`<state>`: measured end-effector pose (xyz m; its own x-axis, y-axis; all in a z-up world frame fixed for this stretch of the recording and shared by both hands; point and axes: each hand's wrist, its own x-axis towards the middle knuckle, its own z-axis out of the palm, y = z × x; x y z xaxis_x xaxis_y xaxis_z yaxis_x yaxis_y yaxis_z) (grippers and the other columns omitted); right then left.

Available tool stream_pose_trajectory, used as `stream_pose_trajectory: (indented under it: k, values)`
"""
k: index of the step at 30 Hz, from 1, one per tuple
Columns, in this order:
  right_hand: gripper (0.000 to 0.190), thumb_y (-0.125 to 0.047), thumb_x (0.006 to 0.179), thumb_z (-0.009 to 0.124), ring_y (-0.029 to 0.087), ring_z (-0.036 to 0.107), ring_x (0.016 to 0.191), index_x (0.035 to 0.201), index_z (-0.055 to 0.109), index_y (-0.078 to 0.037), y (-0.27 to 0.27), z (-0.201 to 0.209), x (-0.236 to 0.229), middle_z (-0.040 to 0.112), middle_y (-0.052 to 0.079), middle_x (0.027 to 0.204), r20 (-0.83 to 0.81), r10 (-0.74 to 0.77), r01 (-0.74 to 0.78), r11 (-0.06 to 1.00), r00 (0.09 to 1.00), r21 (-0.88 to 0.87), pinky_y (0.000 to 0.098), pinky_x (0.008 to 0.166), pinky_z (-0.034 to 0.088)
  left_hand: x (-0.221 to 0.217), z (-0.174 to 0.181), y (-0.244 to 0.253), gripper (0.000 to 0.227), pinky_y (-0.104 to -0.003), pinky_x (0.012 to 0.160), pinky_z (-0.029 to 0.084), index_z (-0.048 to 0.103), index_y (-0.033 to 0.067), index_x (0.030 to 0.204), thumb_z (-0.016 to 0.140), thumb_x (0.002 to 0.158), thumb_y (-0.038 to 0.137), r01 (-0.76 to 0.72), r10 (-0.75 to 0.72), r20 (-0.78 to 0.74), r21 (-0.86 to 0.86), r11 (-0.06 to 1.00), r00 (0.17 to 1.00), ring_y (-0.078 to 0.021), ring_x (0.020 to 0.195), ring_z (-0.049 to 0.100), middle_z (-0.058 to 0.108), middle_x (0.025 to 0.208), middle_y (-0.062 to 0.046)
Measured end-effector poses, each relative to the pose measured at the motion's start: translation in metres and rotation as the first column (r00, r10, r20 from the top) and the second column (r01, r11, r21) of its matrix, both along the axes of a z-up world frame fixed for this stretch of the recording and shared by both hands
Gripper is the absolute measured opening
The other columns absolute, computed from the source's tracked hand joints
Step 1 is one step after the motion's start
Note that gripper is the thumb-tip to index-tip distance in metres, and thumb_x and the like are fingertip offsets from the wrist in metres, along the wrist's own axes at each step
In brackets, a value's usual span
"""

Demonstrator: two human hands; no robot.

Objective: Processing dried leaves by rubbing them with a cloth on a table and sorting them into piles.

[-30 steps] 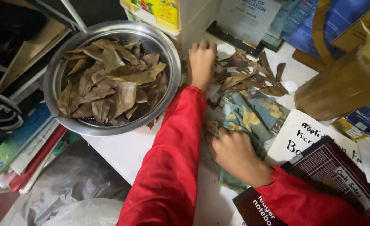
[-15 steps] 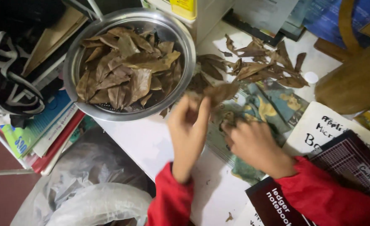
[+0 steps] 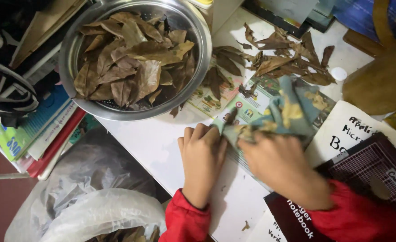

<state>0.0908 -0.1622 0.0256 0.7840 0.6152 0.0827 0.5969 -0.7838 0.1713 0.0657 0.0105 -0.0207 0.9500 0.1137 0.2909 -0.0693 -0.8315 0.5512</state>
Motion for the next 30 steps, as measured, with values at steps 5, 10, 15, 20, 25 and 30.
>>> stream_pose_trajectory:
  k: [5,10,15,20,25,30]
  values:
    - [0.004,-0.022,0.085,0.067,0.027,0.069,0.055,0.085,0.071,-0.023,-0.002,-0.013,0.018,0.069,0.005,0.072,0.006,0.051,-0.051,0.999,0.999,-0.014,0.0411,0.042,0.052,-0.011,0.012,0.012,0.021,-0.049,0.071,0.038,0.062,0.0154,0.085,0.067,0.093,0.033,-0.010,0.009,-0.031,-0.037,0.999,0.999,-0.0330,0.083,0.052,0.060,0.088,-0.007]
    - [0.009,-0.021,0.085,0.063,0.029,0.067,0.048,0.077,0.064,-0.025,-0.003,-0.016,0.020,0.064,0.002,0.066,-0.040,0.021,-0.022,1.000,0.999,-0.020,0.0428,0.039,0.047,-0.031,0.015,0.015,0.015,-0.043,0.078,0.040,0.064,0.0109,0.105,0.069,0.092,0.015,-0.038,0.039,0.153,-0.010,0.999,0.987,-0.0320,0.095,0.054,0.061,0.115,-0.012]
    - [0.019,-0.011,0.093,0.054,0.023,0.070,0.049,0.095,0.073,-0.014,-0.007,0.006,0.023,0.071,0.009,0.069,-0.230,0.079,-0.073,0.997,0.970,0.032,0.0397,0.037,0.054,-0.045,0.017,0.013,0.026,-0.044,0.076,0.038,0.064,0.0080,0.120,0.053,0.099,0.017,0.118,-0.130,0.053,0.183,0.976,0.990,-0.0340,0.099,0.051,0.058,0.131,-0.007]
    - [0.011,-0.017,0.091,0.065,0.023,0.070,0.048,0.086,0.074,-0.020,0.005,-0.008,0.018,0.072,0.006,0.071,-0.077,0.197,-0.194,0.980,0.977,0.040,0.0404,0.041,0.056,-0.044,0.017,0.015,0.030,-0.046,0.086,0.039,0.063,0.0088,0.126,0.055,0.101,0.024,0.135,-0.147,0.058,0.171,0.976,0.987,-0.0332,0.109,0.053,0.059,0.134,-0.009]
    - [0.020,-0.011,0.084,0.067,0.016,0.058,0.043,0.069,0.063,-0.022,0.005,-0.012,0.033,0.058,-0.002,0.057,0.077,0.099,-0.100,0.995,0.992,0.008,0.0336,0.036,0.041,-0.048,0.018,0.015,0.038,-0.048,0.095,0.032,0.062,0.0280,0.135,0.059,0.097,0.034,0.024,-0.020,-0.024,0.195,0.981,1.000,-0.0290,0.116,0.050,0.056,0.136,0.000]
    - [0.014,-0.020,0.080,0.067,0.021,0.064,0.047,0.092,0.073,-0.019,0.009,-0.022,0.009,0.070,0.004,0.075,0.092,0.181,-0.181,0.983,0.979,-0.013,0.0373,0.042,0.050,-0.048,0.015,0.016,0.036,-0.048,0.095,0.031,0.064,0.0302,0.130,0.063,0.094,0.031,0.002,-0.001,-0.010,0.172,0.985,1.000,-0.0286,0.118,0.050,0.056,0.137,0.002]
